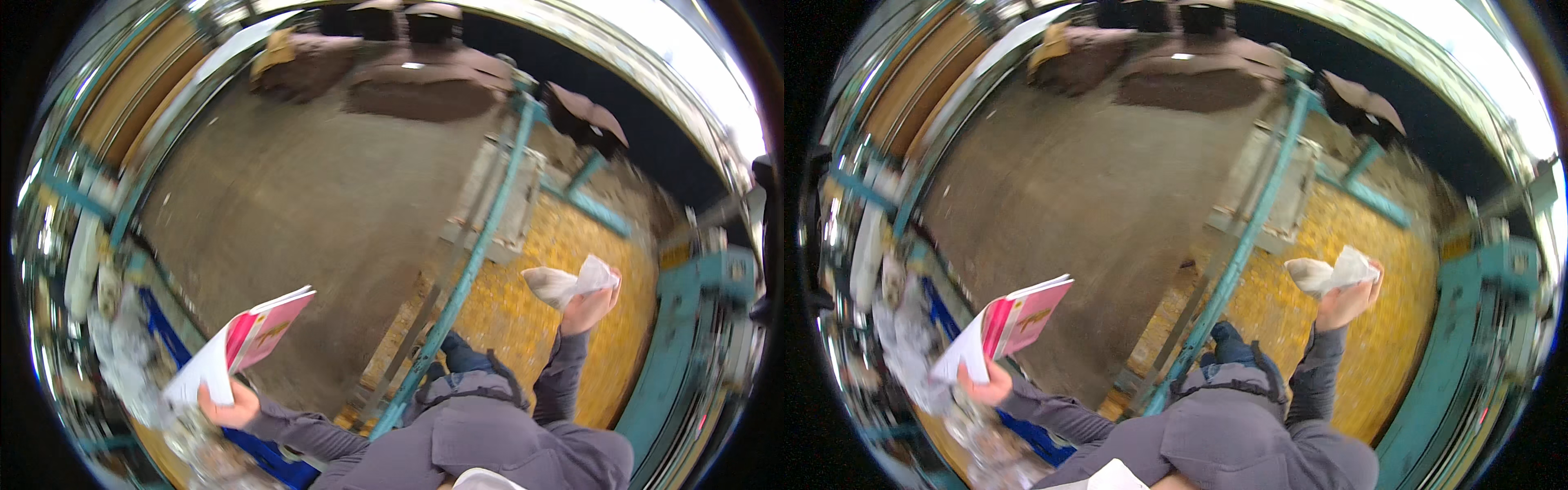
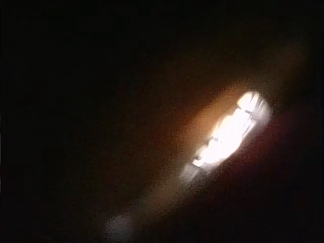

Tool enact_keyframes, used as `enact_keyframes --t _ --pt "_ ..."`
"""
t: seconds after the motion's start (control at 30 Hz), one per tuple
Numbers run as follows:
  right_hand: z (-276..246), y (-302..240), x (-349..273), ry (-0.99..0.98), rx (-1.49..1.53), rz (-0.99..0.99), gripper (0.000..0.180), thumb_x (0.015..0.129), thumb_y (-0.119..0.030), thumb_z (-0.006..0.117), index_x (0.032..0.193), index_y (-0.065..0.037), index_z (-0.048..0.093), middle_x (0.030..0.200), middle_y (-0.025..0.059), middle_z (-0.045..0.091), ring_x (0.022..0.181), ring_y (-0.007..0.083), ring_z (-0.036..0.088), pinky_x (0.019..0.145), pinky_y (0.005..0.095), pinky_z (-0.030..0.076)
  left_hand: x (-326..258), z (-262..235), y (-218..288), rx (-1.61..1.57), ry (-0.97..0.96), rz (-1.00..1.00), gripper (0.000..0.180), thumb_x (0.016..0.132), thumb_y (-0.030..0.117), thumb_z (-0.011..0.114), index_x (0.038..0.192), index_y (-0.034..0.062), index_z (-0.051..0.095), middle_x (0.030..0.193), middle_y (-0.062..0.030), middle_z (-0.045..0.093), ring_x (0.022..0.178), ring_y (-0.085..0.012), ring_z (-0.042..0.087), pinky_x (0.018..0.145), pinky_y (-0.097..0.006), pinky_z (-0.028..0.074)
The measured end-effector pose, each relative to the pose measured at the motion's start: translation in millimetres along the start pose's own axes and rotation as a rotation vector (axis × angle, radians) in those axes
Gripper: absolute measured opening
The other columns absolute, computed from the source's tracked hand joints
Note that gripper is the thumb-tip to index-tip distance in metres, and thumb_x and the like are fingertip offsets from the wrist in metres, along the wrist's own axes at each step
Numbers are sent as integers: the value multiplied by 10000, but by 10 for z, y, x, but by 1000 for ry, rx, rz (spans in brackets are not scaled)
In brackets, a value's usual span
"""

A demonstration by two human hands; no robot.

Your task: The person moves a hand truck, then picks up a notebook and pen to write on a table. They handle rubber bands and a plastic bag, then use a rubber band to tie a stack of brown material pieces together.

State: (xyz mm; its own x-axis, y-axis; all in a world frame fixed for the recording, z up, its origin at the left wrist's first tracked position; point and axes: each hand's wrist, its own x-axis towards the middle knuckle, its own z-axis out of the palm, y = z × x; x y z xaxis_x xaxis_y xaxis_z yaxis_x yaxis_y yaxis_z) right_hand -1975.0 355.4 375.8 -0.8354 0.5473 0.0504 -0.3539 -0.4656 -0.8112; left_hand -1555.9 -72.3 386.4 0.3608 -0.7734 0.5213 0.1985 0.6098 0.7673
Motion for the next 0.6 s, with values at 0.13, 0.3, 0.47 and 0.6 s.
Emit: enact_keyframes --t 0.13,0.3,0.47,0.6 --pt "-419 -341 180 112 -25 -96 110 863 -60 471 915 -86 564 870 26 564 793 151 578 687 275 486 104 148 91 -132 -2 147 202 780 49 602 945 -67 602 995 -215 591 902 -311 593 845 -392 490" --pt "-1021 -632 432 261 23 -180 120 855 -67 486 939 -85 570 855 25 573 780 152 584 681 278 485 -161 682 536 786 38 1040 332 711 110 780 952 -43 610 874 -159 641 815 -231 645 732 -347 529" --pt "-1521 -740 830 362 74 -139 109 869 -95 475 934 -102 562 854 22 578 780 158 588 681 280 484 -98 695 622 603 27 1015 283 715 121 767 917 -23 628 837 -149 646 787 -259 651 711 -346 536" --pt "-1972 -856 1371 388 122 -100 102 886 -133 470 946 -114 550 869 18 586 799 161 593 694 296 483 -258 806 545 409 76 934 214 684 25 755 865 -10 647 810 -134 648 764 -238 650 699 -351 541"
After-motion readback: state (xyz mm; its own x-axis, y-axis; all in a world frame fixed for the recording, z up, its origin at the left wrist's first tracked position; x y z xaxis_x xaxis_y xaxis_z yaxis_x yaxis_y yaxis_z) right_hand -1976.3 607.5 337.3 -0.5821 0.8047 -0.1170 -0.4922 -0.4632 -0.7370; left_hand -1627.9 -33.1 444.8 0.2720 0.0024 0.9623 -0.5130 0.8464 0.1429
